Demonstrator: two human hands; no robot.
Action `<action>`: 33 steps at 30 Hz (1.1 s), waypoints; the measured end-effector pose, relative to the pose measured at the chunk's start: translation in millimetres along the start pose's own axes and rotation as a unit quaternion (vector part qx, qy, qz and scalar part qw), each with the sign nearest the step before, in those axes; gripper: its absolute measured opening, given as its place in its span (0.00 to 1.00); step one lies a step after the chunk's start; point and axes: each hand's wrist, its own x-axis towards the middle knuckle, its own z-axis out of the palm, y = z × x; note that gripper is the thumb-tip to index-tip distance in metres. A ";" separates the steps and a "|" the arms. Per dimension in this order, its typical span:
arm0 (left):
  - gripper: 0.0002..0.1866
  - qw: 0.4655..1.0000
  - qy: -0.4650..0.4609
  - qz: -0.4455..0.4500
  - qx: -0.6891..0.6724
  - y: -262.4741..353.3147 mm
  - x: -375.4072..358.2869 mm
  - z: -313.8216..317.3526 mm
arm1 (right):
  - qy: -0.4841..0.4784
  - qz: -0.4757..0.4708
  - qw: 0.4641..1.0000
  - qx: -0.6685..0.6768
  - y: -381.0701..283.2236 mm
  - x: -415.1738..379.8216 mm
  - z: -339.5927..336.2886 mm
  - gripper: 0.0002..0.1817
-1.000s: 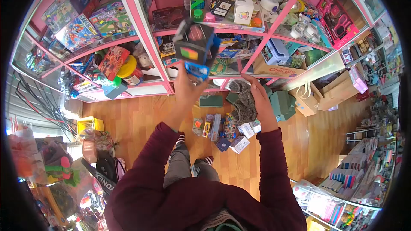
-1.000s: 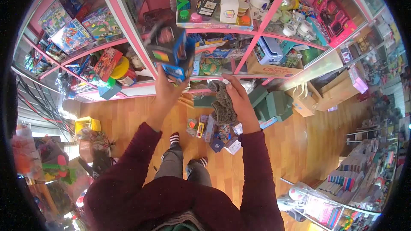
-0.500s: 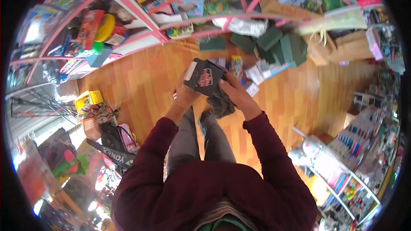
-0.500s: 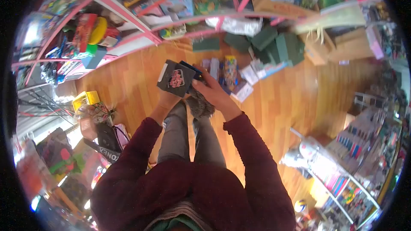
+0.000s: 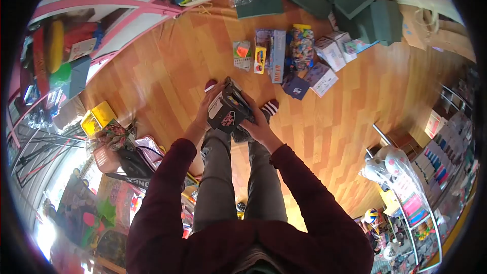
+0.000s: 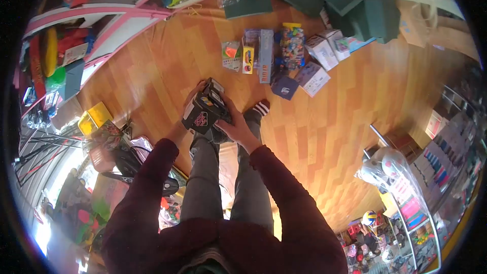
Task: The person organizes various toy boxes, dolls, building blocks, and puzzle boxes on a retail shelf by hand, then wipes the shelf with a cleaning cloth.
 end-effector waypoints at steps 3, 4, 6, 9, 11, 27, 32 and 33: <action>0.32 0.999 -0.031 -0.035 -0.013 -51.0 14.9 -17.6 | 0.020 -0.012 0.999 -0.048 52.9 30.3 -25.0 0.40; 0.31 0.996 -0.050 -0.067 -0.018 -67.9 17.7 -20.8 | 0.021 0.000 0.999 -0.042 71.2 35.9 -33.2 0.40; 0.33 0.992 -0.067 -0.100 -0.030 -98.6 23.2 -22.3 | 0.044 0.046 0.998 -0.020 106.7 44.0 -51.0 0.41; 0.37 0.984 -0.126 -0.123 0.004 -140.6 28.7 -11.4 | 0.066 0.058 0.996 -0.010 152.8 45.4 -83.1 0.41; 0.36 0.978 -0.149 -0.049 0.137 -166.7 31.7 -0.7 | 0.087 0.071 0.993 0.043 176.0 39.8 -106.4 0.42; 0.30 0.845 -0.227 -0.059 0.480 -266.4 57.9 59.1 | 0.152 0.104 0.957 -0.225 244.7 44.4 -240.8 0.40; 0.28 0.969 -0.037 -0.246 -0.011 -250.3 57.1 39.8 | 0.204 0.147 0.942 -0.220 246.4 15.5 -243.1 0.40; 0.26 0.955 -0.040 -0.289 -0.049 -221.4 64.7 44.3 | 0.206 0.123 0.944 -0.226 260.9 4.5 -248.0 0.39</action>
